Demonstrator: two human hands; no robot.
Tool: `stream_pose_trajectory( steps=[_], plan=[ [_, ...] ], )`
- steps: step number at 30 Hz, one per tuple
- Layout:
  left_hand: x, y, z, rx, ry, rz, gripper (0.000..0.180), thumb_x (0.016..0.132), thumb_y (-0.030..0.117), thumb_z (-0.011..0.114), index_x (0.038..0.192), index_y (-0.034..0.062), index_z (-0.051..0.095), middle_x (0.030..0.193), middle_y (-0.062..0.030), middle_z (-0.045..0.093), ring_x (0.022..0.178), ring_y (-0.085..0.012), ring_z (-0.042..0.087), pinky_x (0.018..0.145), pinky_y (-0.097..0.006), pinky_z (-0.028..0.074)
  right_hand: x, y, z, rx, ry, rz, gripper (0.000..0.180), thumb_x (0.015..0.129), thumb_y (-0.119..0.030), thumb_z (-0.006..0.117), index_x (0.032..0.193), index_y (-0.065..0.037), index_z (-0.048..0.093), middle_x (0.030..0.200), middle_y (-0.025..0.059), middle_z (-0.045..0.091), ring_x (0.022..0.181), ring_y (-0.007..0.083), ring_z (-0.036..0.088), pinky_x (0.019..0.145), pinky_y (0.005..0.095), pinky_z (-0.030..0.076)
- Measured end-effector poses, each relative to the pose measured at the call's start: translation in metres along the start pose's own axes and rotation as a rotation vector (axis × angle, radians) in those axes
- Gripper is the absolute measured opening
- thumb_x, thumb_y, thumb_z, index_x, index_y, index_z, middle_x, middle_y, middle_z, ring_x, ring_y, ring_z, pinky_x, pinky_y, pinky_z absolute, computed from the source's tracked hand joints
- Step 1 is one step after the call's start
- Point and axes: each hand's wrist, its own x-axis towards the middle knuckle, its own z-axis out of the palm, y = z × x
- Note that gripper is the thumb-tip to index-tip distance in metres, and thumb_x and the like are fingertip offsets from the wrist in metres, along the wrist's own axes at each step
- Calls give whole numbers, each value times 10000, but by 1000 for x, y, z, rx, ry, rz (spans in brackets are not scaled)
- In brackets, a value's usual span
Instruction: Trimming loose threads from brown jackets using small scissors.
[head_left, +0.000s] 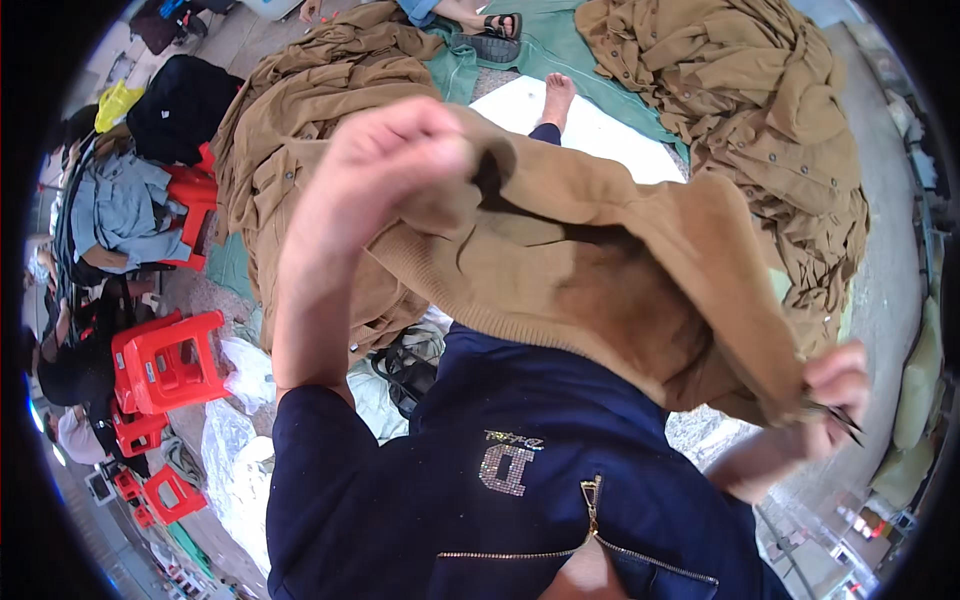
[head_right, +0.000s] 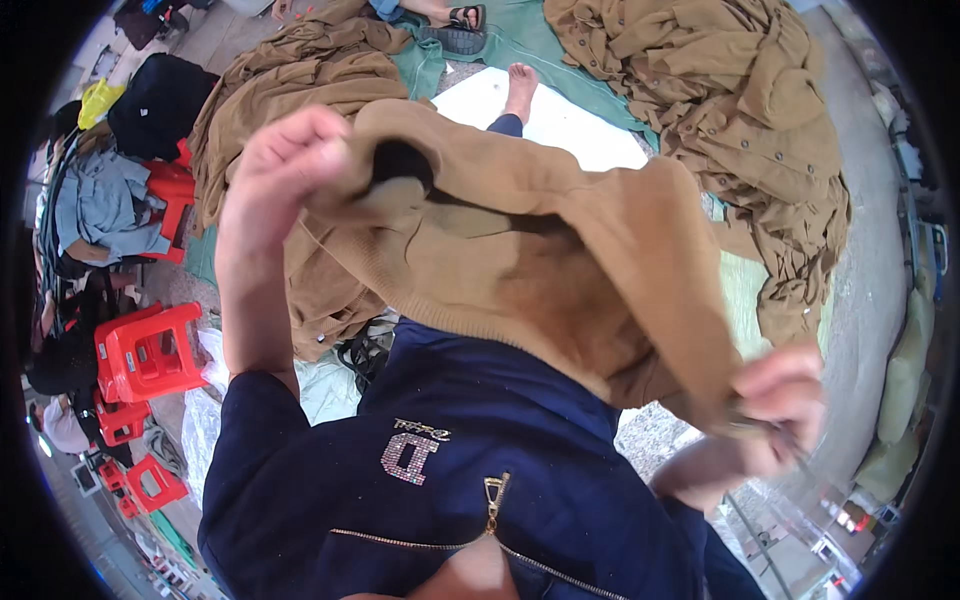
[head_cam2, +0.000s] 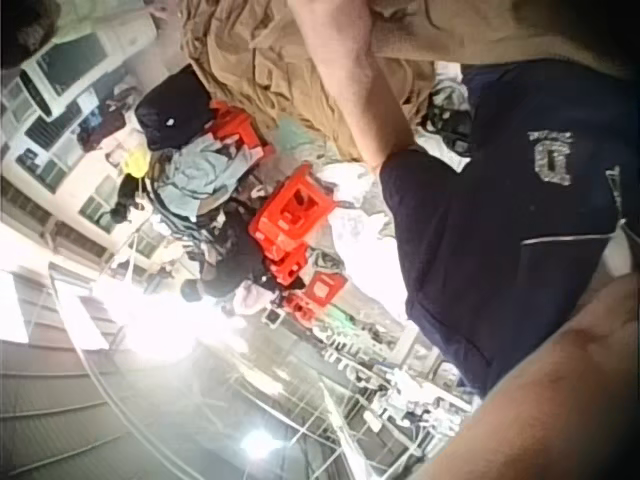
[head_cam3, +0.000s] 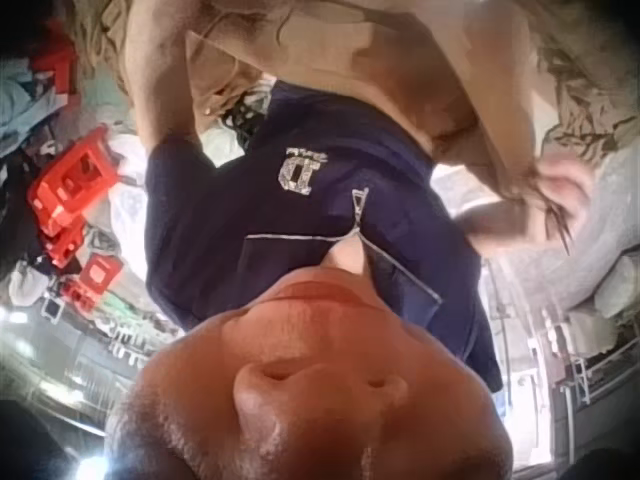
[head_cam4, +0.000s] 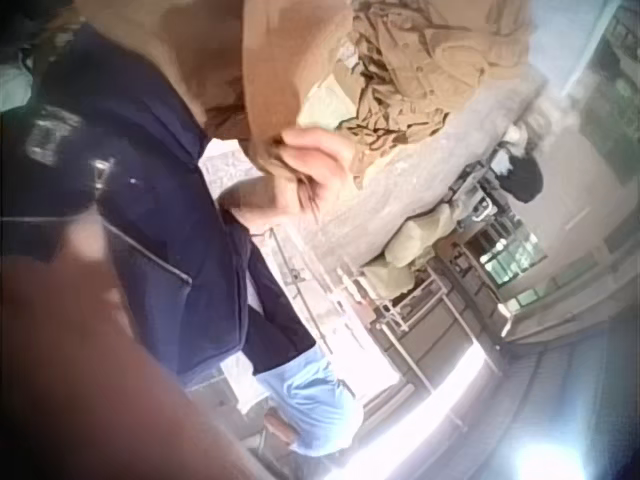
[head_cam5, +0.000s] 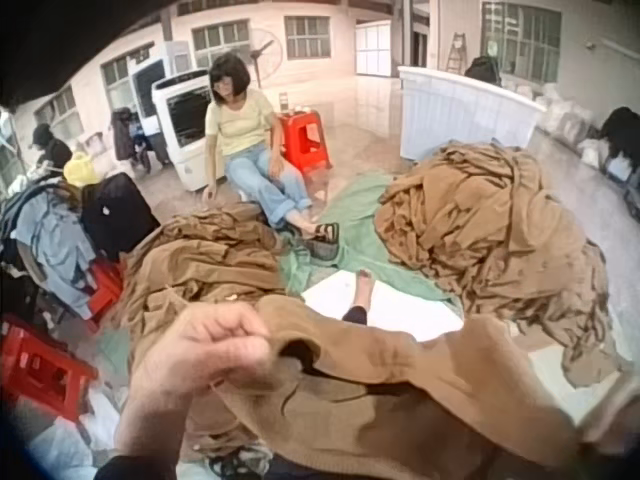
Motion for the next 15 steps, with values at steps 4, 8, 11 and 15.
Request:
stream_pose_trajectory(
  steps=[4, 8, 11, 15],
  plan=[
    [-3, -21, 83, 108, -282, -67, 64, 930, 87, 632, 949, 27, 624, 756, 67, 538, 702, -5, 473, 604, -184, 378, 27, 36, 91, 82, -610, 205, 146, 708, -74, 711, 838, -36, 656, 1230, 181, 547, 1059, 258, 587, 852, 349, 480],
    [-8, -55, 91, 217, -203, -118, 64, 926, 98, 632, 897, 45, 612, 776, 69, 547, 728, -9, 473, 624, -176, 372, 1, 89, 133, -272, -836, 193, 197, 759, -32, 648, 947, -25, 590, 1072, 105, 574, 910, 326, 610, 779, 406, 490],
    [-29, -66, 47, 68, -14, -319, 61, 926, 91, 618, 880, 53, 605, 750, 79, 520, 699, -7, 452, 623, -175, 364, -13, 110, 124, -294, -890, 269, 169, 768, -56, 637, 918, -45, 560, 965, 106, 537, 908, 341, 594, 752, 428, 485],
    [-74, -80, 5, 213, -40, -328, 92, 905, 95, 666, 902, 23, 608, 786, 69, 550, 744, -15, 495, 659, -182, 409, -26, 108, 118, -386, -917, 222, 164, 756, -27, 637, 892, -38, 545, 1005, 93, 531, 886, 338, 597, 711, 425, 487]
  ],
)
